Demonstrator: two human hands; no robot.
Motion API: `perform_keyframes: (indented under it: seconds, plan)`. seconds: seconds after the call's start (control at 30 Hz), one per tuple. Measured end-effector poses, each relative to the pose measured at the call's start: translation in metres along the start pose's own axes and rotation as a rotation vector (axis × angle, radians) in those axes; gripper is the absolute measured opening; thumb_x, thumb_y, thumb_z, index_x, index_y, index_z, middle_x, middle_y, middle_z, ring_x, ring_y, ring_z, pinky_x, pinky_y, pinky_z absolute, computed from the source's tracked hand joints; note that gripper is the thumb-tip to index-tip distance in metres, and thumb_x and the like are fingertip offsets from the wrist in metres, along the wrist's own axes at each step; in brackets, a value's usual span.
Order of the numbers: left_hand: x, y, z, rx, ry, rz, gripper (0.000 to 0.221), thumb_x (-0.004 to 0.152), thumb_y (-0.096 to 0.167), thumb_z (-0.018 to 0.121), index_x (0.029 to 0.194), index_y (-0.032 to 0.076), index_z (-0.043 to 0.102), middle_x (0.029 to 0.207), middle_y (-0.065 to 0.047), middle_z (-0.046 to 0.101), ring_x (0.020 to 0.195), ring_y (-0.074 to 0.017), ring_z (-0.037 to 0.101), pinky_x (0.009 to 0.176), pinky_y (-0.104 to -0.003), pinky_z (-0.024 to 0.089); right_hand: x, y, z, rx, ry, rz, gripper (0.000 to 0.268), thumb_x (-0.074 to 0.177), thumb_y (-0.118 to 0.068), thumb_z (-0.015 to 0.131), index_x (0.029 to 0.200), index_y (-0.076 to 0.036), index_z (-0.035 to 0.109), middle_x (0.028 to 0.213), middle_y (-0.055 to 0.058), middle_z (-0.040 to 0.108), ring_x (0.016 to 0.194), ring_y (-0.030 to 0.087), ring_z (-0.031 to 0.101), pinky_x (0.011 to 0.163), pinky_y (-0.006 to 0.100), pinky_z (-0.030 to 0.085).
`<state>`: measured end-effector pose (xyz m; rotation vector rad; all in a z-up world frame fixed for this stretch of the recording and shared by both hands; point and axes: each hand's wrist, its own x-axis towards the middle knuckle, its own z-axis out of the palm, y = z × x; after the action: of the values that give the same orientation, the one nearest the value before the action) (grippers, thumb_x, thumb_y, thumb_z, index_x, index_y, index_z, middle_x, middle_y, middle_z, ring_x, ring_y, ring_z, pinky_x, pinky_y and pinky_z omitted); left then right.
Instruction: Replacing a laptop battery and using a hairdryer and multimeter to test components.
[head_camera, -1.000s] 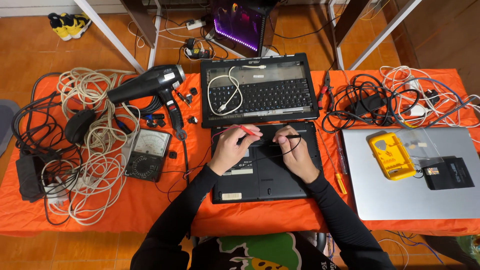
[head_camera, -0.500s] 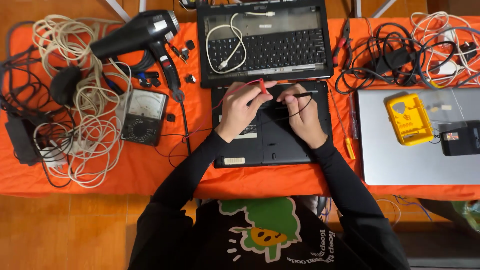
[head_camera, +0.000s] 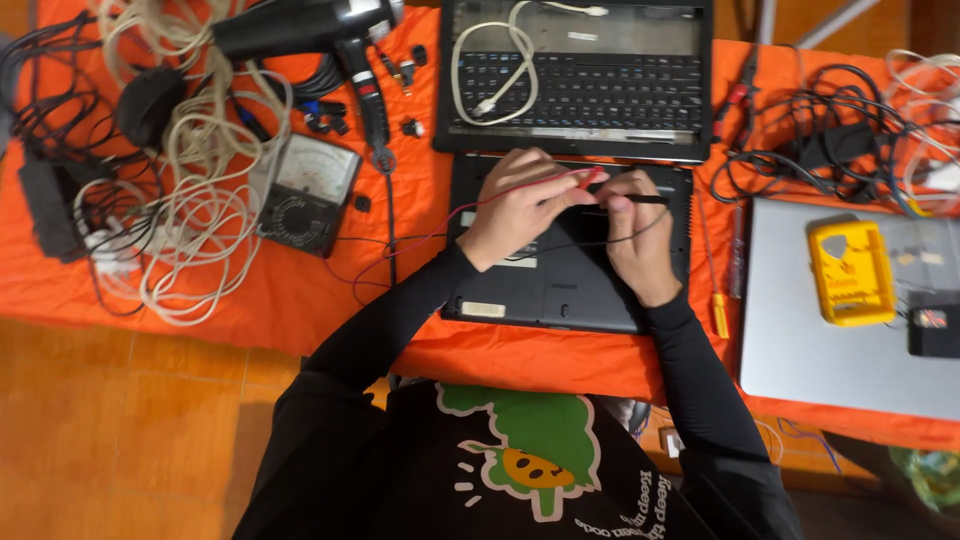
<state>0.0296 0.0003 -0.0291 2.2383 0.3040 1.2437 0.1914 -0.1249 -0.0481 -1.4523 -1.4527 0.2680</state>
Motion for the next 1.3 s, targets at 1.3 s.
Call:
perform_keyframes:
  seconds: [1.3]
  plan:
    - [-0.013, -0.018, -0.002, -0.059, -0.043, 0.103, 0.032, 0.084, 0.025, 0.09, 0.114, 0.03, 0.078, 0.119, 0.005, 0.057, 0.087, -0.0089, 0.068, 0.08, -0.024, 0.058, 0.002, -0.016, -0.012, -0.133, -0.103, -0.184, 0.03, 0.117, -0.029, 0.051, 0.112, -0.002, 0.062, 0.11, 0.014, 0.064, 0.089, 0.027, 0.066, 0.077, 0.035, 0.053]
